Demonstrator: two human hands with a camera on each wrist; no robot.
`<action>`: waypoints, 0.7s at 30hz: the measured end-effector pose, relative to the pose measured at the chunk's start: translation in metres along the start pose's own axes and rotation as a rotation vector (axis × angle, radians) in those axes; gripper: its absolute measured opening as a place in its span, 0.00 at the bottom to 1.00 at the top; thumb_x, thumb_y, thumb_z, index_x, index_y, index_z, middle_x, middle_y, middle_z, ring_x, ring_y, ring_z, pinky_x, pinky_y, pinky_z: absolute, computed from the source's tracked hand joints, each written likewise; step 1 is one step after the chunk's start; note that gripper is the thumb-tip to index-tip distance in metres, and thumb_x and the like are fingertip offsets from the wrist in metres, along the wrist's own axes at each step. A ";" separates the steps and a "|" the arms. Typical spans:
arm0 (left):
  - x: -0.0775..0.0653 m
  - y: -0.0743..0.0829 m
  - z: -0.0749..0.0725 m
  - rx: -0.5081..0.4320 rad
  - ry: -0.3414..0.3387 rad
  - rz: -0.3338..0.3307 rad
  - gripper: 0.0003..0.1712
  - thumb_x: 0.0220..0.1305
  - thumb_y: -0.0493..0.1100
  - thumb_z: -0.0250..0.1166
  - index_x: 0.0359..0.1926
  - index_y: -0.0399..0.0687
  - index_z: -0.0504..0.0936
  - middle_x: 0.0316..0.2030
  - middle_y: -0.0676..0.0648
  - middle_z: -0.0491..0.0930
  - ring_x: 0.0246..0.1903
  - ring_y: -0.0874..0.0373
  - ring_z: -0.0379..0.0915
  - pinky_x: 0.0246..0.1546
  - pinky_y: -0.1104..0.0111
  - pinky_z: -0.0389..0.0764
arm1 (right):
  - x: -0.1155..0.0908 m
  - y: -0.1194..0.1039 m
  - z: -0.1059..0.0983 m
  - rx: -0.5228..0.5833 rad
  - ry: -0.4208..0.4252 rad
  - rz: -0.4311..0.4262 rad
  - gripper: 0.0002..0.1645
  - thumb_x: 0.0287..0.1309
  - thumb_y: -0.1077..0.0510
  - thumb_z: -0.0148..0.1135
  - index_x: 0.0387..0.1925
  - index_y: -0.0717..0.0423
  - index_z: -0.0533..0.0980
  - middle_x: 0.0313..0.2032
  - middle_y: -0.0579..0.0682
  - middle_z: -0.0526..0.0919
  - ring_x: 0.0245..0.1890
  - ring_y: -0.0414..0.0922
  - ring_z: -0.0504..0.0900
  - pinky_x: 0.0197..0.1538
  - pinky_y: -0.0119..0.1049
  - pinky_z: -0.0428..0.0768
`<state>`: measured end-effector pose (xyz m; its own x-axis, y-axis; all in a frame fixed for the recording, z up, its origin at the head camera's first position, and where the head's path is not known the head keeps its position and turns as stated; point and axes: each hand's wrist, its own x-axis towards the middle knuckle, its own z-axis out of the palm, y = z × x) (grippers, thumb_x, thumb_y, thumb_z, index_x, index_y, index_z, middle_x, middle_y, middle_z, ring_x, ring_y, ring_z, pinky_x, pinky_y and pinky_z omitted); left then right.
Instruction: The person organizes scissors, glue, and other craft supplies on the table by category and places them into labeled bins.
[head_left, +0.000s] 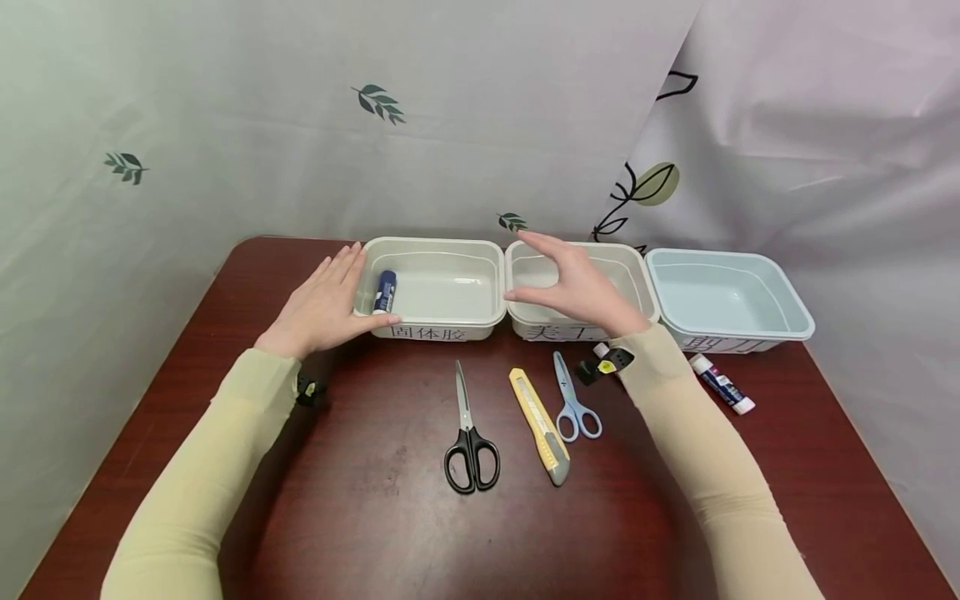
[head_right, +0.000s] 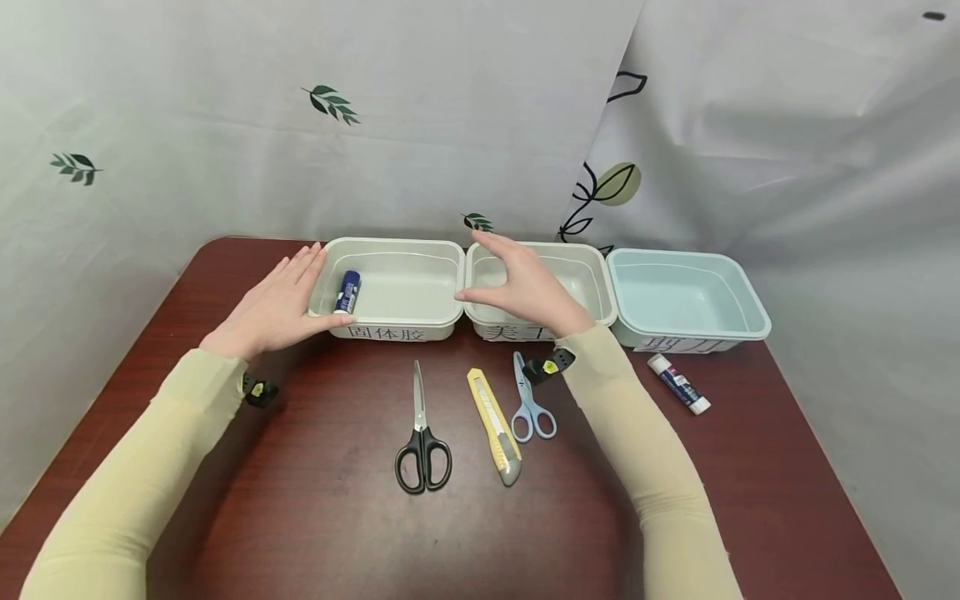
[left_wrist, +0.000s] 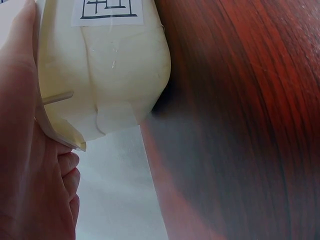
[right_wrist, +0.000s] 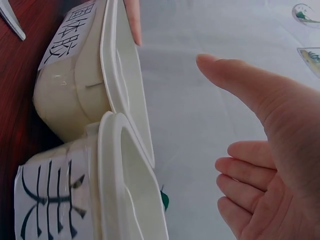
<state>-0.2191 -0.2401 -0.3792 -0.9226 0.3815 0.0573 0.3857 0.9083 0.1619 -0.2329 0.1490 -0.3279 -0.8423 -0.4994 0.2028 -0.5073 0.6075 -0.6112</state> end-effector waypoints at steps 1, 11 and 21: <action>0.000 0.000 0.000 0.000 -0.002 -0.002 0.70 0.60 0.81 0.55 0.80 0.32 0.41 0.79 0.34 0.42 0.78 0.44 0.36 0.76 0.54 0.39 | -0.002 0.000 -0.001 -0.005 0.001 -0.007 0.55 0.54 0.37 0.76 0.77 0.50 0.62 0.74 0.47 0.65 0.73 0.44 0.61 0.72 0.46 0.64; 0.000 0.000 0.000 0.001 0.000 -0.005 0.71 0.59 0.81 0.55 0.79 0.32 0.42 0.79 0.33 0.42 0.78 0.43 0.37 0.76 0.52 0.41 | -0.021 0.003 -0.018 -0.053 0.028 -0.031 0.55 0.53 0.42 0.78 0.76 0.53 0.64 0.73 0.52 0.67 0.73 0.48 0.63 0.71 0.48 0.64; 0.000 0.000 0.000 -0.002 -0.008 -0.008 0.71 0.60 0.82 0.55 0.80 0.32 0.41 0.79 0.33 0.41 0.78 0.43 0.36 0.76 0.54 0.38 | -0.040 0.010 -0.033 -0.101 0.073 -0.093 0.54 0.50 0.44 0.81 0.74 0.57 0.67 0.69 0.53 0.72 0.70 0.50 0.68 0.70 0.48 0.66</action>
<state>-0.2196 -0.2401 -0.3791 -0.9256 0.3753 0.0479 0.3780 0.9112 0.1639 -0.2101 0.1955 -0.3163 -0.7996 -0.5129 0.3123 -0.5968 0.6212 -0.5080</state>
